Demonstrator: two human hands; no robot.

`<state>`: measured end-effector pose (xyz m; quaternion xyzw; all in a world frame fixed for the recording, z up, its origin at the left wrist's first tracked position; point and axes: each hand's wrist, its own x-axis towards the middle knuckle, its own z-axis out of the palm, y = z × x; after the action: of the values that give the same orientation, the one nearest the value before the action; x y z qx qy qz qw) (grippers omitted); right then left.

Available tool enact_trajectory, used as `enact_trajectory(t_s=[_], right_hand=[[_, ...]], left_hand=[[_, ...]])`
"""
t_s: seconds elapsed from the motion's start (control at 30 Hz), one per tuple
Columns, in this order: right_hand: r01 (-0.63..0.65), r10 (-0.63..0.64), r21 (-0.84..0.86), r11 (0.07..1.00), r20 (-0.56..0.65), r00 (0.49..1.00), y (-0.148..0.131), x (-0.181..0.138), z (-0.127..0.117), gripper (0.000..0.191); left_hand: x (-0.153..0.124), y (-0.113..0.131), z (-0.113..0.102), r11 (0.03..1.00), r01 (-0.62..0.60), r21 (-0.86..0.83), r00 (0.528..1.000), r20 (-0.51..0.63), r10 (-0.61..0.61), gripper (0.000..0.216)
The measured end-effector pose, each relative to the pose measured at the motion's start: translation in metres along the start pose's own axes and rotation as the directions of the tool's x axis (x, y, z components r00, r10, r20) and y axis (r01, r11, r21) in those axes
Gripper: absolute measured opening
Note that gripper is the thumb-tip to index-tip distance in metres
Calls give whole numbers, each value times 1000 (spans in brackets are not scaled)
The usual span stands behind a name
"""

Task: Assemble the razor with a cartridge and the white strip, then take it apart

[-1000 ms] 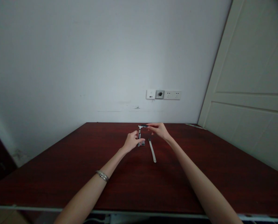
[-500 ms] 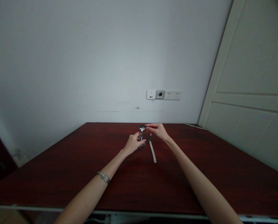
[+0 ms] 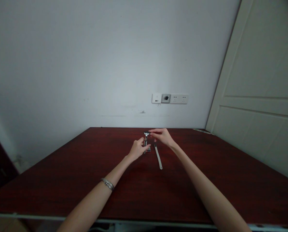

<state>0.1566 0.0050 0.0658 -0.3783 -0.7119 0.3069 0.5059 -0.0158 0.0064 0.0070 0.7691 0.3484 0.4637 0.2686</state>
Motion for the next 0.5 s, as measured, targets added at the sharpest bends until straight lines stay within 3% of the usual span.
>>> enact_trajectory(t_s=[0.5], right_hand=[[38, -38, 17, 999, -2, 999, -3, -1, 1, 36]], left_hand=[[-1, 0, 3, 1000, -19, -21, 1000, -21, 18, 25]])
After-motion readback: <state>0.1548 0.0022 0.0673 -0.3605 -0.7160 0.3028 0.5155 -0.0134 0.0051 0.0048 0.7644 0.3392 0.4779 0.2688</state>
